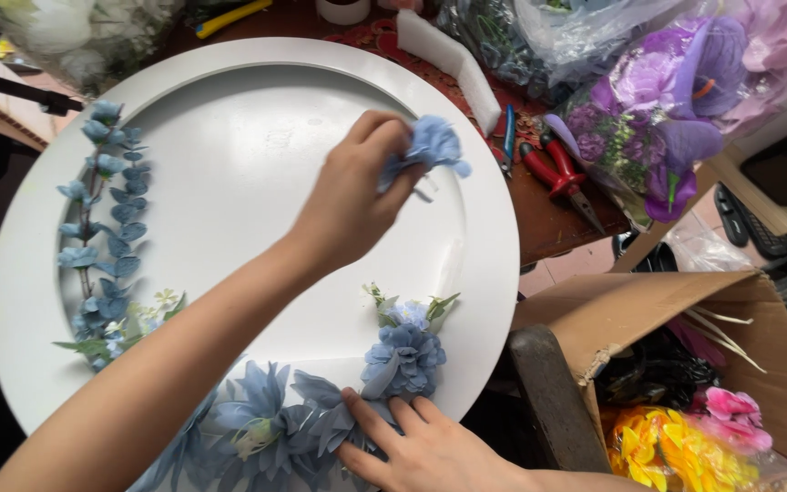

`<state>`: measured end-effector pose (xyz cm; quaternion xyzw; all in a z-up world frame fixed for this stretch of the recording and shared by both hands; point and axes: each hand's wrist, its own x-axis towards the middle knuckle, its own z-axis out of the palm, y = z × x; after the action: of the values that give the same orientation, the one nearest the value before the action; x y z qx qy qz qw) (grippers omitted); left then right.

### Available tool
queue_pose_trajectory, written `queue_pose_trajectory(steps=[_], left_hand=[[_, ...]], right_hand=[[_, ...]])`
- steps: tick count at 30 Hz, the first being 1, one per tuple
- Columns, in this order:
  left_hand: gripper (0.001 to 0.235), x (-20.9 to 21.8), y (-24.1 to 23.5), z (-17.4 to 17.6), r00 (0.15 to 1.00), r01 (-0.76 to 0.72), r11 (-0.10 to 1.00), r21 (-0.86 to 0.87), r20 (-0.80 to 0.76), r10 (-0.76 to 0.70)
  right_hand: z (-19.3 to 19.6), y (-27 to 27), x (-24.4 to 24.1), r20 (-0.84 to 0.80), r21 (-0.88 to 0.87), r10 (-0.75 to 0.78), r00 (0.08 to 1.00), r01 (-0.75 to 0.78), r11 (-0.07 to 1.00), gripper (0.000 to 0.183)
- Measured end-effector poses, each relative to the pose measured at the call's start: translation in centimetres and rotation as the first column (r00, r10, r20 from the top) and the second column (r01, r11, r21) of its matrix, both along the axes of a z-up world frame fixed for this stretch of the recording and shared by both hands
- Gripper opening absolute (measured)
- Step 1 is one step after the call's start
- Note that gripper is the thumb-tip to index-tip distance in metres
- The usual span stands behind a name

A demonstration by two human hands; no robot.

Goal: Arranging artificial flowers on a circular white frame to create a wreath

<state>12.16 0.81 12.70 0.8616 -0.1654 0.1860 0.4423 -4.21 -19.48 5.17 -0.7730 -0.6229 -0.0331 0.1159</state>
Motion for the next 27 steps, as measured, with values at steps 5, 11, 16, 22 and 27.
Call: queue_pose_trajectory(steps=[5, 11, 16, 22, 27], left_hand=[[0.013, -6.7, 8.4, 1.5, 0.979, -0.106, 0.979, 0.172, -0.156, 0.133], [0.020, -15.1, 16.4, -0.2, 0.913, -0.241, 0.945, 0.222, -0.277, 0.298], [0.028, -21.3, 18.2, -2.4, 0.891, -0.374, 0.927, 0.016, -0.273, 0.364], [0.026, -27.4, 20.6, -6.8, 0.723, -0.671, 0.717, 0.188, -0.050, 0.689], [0.036, -28.9, 20.9, -10.5, 0.832, -0.525, 0.831, 0.182, -0.094, 0.546]], right_hand=[[0.0, -0.2, 1.0, -0.079, -0.066, 0.065, 0.995, -0.071, 0.995, 0.035], [-1.6, -0.9, 1.8, -0.026, -0.197, 0.106, 0.994, -0.109, 0.974, 0.037], [-1.9, -0.8, 2.5, -0.097, -0.249, 0.110, 0.989, -0.132, 0.960, 0.061], [-3.8, -2.1, 3.2, -0.028, -0.150, 0.029, 0.999, -0.033, 0.988, 0.060], [-4.9, -2.6, 3.9, -0.215, -0.397, -0.033, 0.976, -0.057, 0.916, 0.059]])
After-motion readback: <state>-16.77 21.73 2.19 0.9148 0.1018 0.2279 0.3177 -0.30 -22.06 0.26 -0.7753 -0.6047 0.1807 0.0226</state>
